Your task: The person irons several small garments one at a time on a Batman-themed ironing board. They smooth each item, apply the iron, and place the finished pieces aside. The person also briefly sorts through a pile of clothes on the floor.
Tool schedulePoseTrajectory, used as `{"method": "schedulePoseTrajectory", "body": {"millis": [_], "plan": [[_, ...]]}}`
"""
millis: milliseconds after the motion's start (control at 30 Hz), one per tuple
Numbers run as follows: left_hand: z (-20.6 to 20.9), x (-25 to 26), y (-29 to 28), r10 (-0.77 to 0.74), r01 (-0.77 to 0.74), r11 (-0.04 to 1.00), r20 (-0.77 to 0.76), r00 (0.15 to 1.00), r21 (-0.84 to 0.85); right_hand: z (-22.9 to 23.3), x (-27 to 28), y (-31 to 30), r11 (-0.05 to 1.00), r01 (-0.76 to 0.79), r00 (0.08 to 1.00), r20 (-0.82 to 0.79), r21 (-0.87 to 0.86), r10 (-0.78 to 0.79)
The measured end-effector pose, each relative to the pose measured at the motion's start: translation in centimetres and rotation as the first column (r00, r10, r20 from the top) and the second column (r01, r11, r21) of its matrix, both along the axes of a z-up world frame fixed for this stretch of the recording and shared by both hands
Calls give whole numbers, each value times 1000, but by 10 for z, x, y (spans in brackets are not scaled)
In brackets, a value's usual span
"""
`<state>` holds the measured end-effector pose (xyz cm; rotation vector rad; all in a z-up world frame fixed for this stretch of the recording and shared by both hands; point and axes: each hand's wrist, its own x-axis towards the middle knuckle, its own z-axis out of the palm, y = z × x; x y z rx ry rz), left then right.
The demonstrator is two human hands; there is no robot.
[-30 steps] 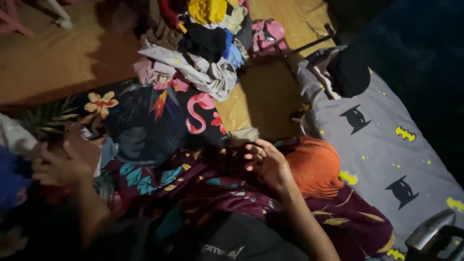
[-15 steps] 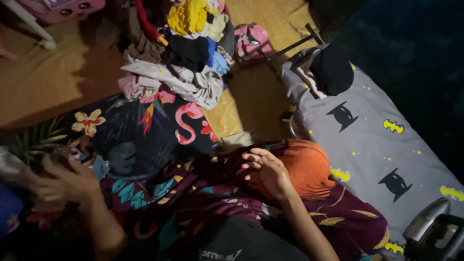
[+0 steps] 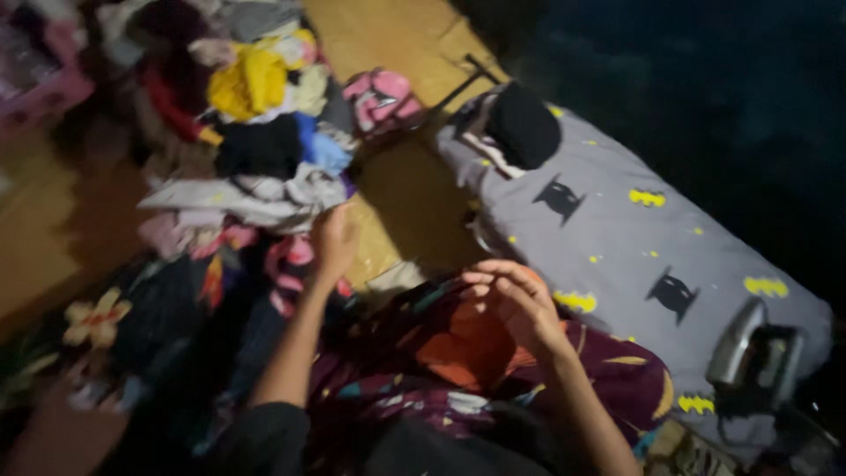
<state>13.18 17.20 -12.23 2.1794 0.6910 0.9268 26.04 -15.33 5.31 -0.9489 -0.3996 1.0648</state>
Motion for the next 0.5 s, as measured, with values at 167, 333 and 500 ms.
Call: {"method": "schedulePoseTrajectory", "body": {"millis": [167,333,500], "plan": [[1,198,-61,-261,287,922,129,957,-262,10,39,-34,979,195,965,188,-56,-182],[23,342,-61,25,-98,974,-334,942,-204,2,44,-91,912,368,917,234,-183,-323],[25,389,-44,-98,-121,950,-643,759,-287,-14,50,-133,860,471,880,171,-195,-443]]}}
